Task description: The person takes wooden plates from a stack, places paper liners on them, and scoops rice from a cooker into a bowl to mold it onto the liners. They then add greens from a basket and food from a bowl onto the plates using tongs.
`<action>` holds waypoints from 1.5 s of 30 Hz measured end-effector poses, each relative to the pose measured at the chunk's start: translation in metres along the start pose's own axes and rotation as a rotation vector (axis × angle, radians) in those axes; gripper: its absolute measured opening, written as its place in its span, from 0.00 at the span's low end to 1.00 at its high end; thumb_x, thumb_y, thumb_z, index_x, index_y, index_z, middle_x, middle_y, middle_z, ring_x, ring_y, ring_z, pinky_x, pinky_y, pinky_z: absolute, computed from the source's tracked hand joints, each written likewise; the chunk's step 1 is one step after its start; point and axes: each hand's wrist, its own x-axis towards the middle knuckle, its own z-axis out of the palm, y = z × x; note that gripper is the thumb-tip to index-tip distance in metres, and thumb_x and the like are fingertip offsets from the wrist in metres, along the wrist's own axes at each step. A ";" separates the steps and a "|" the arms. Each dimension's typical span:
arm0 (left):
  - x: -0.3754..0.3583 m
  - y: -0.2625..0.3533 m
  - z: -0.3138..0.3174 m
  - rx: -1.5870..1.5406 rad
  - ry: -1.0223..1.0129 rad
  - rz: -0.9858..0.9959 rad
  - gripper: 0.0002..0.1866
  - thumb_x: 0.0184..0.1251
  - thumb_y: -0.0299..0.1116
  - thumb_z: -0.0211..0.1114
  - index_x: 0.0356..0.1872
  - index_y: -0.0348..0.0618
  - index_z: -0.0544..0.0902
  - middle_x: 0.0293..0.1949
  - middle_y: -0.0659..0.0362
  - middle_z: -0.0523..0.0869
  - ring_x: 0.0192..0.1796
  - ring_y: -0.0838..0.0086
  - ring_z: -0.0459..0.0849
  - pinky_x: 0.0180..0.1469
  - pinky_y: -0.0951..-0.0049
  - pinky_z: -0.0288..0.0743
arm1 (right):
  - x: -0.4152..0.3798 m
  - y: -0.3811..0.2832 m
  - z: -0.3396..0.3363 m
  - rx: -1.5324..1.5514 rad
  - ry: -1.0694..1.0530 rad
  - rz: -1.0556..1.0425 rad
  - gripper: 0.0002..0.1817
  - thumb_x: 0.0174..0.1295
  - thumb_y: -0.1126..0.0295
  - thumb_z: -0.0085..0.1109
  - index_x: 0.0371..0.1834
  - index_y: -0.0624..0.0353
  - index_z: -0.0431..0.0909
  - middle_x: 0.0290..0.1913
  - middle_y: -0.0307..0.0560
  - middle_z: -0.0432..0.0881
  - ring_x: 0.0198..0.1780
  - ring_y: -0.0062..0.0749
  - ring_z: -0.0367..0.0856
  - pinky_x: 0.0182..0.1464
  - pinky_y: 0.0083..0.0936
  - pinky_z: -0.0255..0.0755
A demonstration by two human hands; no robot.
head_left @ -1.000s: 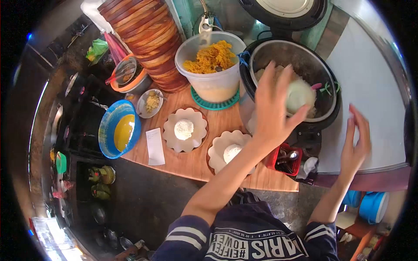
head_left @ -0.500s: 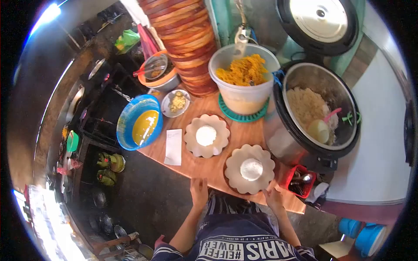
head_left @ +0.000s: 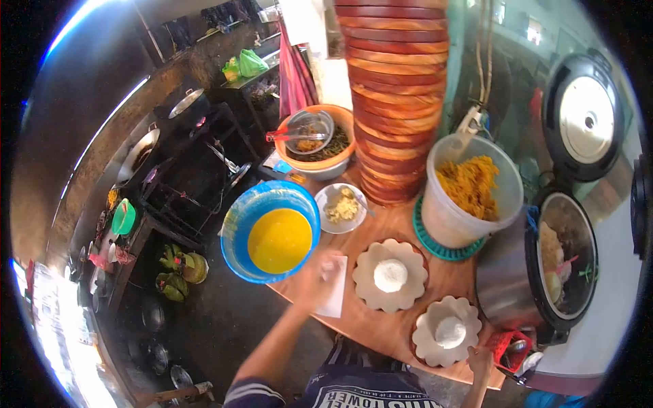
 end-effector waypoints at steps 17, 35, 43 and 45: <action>0.412 -0.300 -0.134 0.437 0.424 -0.205 0.21 0.52 0.39 0.67 0.42 0.36 0.76 0.40 0.47 0.80 0.46 0.54 0.79 0.48 0.56 0.72 | 0.047 -0.365 -0.020 0.513 -0.241 -0.341 0.11 0.58 0.64 0.59 0.36 0.61 0.80 0.29 0.52 0.83 0.32 0.38 0.84 0.36 0.29 0.76; 0.283 -0.163 -0.047 -0.102 0.353 0.106 0.15 0.51 0.23 0.66 0.40 0.33 0.74 0.33 0.49 0.82 0.32 0.66 0.83 0.32 0.69 0.77 | 0.252 -0.701 -0.022 1.261 -0.755 -0.223 0.30 0.62 0.47 0.52 0.55 0.62 0.64 0.34 0.45 0.76 0.34 0.31 0.80 0.38 0.29 0.80; 0.306 -0.190 -0.038 -0.117 0.119 0.040 0.16 0.54 0.21 0.62 0.46 0.36 0.72 0.34 0.51 0.81 0.35 0.67 0.82 0.39 0.70 0.76 | 0.294 -0.689 0.009 0.844 -0.604 -0.315 0.20 0.63 0.52 0.51 0.42 0.60 0.70 0.24 0.40 0.73 0.21 0.23 0.73 0.23 0.22 0.72; 0.334 -0.240 -0.046 0.000 0.103 -0.083 0.16 0.57 0.24 0.60 0.47 0.37 0.72 0.38 0.50 0.80 0.40 0.65 0.81 0.42 0.65 0.76 | 0.295 -0.688 0.008 0.852 -0.542 -0.319 0.19 0.63 0.53 0.51 0.41 0.61 0.72 0.17 0.38 0.69 0.15 0.24 0.69 0.20 0.22 0.68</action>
